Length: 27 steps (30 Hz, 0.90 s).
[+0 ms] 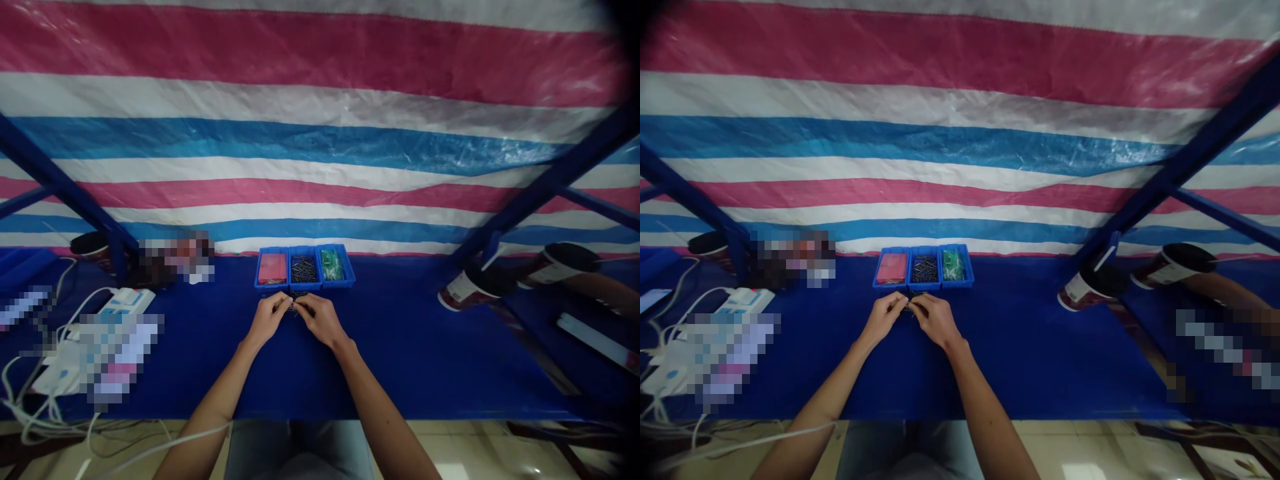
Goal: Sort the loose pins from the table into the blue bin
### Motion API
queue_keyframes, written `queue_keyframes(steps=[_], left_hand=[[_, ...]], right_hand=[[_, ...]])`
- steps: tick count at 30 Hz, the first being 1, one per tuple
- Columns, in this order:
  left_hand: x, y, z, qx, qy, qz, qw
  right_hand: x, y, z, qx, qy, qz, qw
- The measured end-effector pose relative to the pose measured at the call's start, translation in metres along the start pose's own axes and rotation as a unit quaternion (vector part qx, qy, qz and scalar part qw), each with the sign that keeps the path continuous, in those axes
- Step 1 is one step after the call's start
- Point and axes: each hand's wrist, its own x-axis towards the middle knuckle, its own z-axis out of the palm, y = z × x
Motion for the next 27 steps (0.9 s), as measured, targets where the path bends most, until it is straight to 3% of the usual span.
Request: queue_keyframes(steps=[6, 19, 27], left_hand=[[-0.001, 0.0019, -0.0011, 0.003, 0.009, 0.002, 1.0], [-0.0075, 0.0005, -0.0041, 0.003, -0.026, 0.002, 1.0], [-0.0073, -0.0046, -0.0029, 0.018, -0.017, 0.023, 0.999]], right_hand=[[0.0012, -0.0014, 0.0036, 0.001, -0.008, 0.003, 1.0], [0.0011, 0.0028, 0.0065, 0.045, 0.035, -0.019, 0.998], [0.0005, -0.0018, 0.0061, 0.015, 0.001, -0.008, 1.0]])
